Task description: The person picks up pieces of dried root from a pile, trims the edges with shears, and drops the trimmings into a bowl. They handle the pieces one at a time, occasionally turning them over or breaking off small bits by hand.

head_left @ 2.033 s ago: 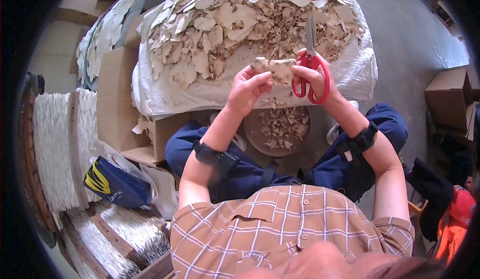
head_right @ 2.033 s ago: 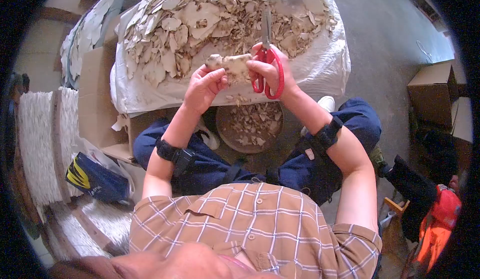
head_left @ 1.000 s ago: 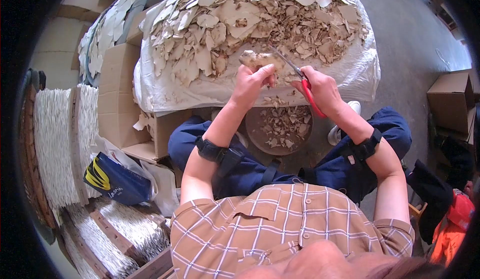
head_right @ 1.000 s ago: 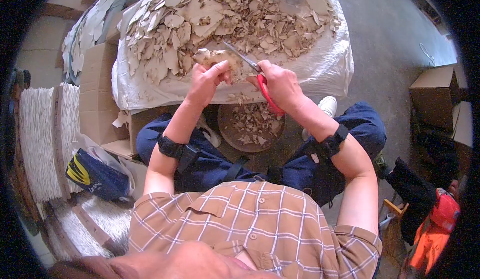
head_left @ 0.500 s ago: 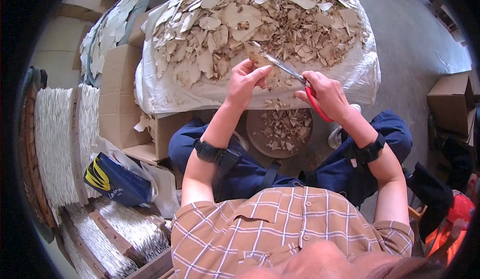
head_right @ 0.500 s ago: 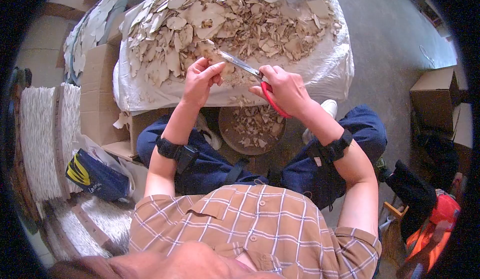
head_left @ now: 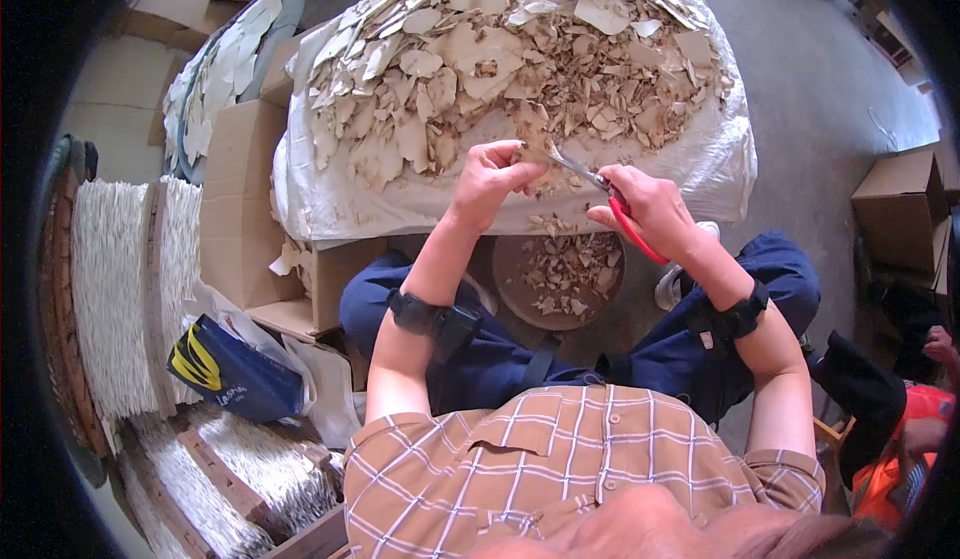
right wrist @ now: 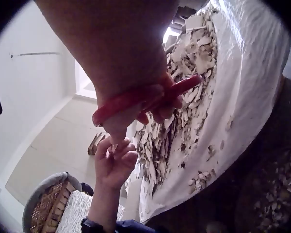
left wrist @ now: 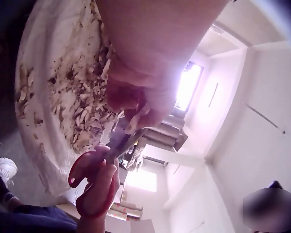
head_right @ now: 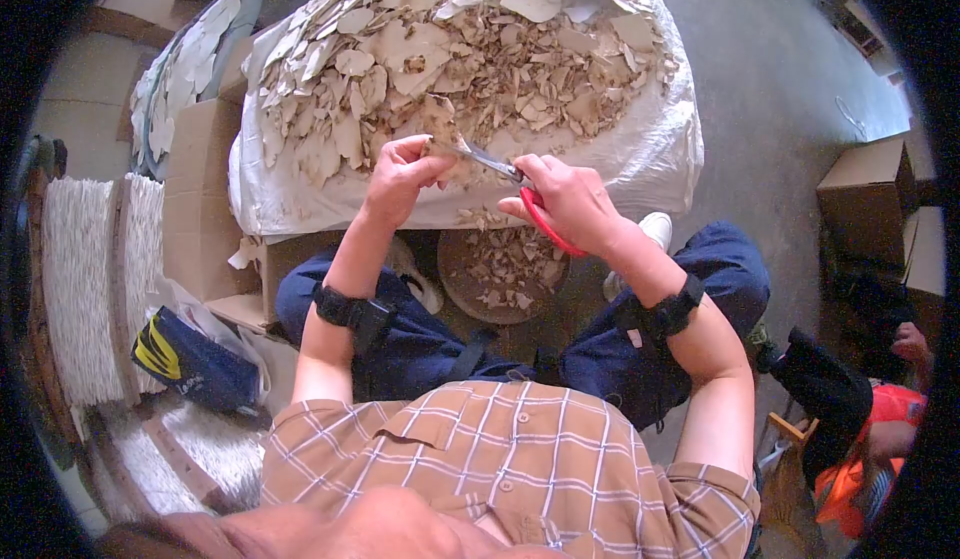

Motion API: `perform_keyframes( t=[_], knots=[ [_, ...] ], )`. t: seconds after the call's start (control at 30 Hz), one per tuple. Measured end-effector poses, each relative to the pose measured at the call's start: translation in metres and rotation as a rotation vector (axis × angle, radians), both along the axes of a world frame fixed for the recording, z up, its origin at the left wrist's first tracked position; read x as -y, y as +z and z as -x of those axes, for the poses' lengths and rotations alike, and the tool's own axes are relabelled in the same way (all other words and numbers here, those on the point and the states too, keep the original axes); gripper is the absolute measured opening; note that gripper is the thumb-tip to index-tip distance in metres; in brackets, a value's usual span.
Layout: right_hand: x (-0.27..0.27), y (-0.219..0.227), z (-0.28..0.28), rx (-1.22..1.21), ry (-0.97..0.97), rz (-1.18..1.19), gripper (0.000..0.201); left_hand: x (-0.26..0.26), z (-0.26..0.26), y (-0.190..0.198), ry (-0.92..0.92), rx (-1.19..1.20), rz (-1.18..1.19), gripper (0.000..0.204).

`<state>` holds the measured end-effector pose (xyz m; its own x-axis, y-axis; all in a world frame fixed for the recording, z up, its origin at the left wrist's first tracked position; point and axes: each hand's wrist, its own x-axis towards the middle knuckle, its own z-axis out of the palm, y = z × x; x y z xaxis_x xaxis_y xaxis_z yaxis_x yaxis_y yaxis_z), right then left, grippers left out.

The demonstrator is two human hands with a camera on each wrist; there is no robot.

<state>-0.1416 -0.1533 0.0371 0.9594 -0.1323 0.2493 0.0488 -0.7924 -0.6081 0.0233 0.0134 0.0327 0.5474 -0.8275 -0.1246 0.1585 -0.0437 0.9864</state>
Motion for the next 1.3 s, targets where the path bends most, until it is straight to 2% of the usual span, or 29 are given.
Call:
perform_keyframes(
  t=[0.13, 0.23, 0.3, 0.4, 0.53, 0.7, 1.13, 1.2, 1.3],
  knots=[
    [-0.004, 0.004, 0.002, -0.098, 0.019, -0.108, 0.045, 0.000, 0.002, 0.000, -0.001, -0.056, -0.003, 0.009],
    [-0.006, -0.001, 0.000, -0.105, -0.029, -0.143, 0.043, 0.006, 0.013, -0.001, 0.076, -0.139, 0.095, 0.012],
    [-0.006, 0.000, -0.002, -0.029, -0.026, -0.029, 0.041, 0.007, 0.018, 0.003, 0.096, -0.268, 0.087, 0.014],
    [-0.002, -0.002, -0.003, -0.006, -0.012, 0.075, 0.040, 0.006, 0.016, 0.003, 0.058, -0.248, 0.057, 0.016],
    [-0.001, -0.005, -0.004, 0.009, 0.001, 0.077, 0.037, 0.002, 0.009, 0.002, 0.019, -0.245, 0.045, 0.013],
    [-0.005, -0.008, -0.006, -0.026, -0.031, 0.104, 0.033, 0.000, 0.007, -0.004, 0.056, -0.397, 0.042, 0.013],
    [-0.006, -0.021, -0.007, -0.126, -0.084, -0.007, 0.031, 0.007, 0.007, -0.007, 0.140, -0.416, -0.013, 0.012],
    [-0.008, -0.016, -0.006, -0.004, -0.085, 0.012, 0.034, 0.007, 0.009, -0.003, 0.122, -0.349, 0.006, 0.013],
    [-0.007, -0.009, -0.004, -0.002, -0.067, 0.084, 0.034, 0.005, 0.012, 0.002, 0.117, -0.321, 0.006, 0.014]
  ],
)
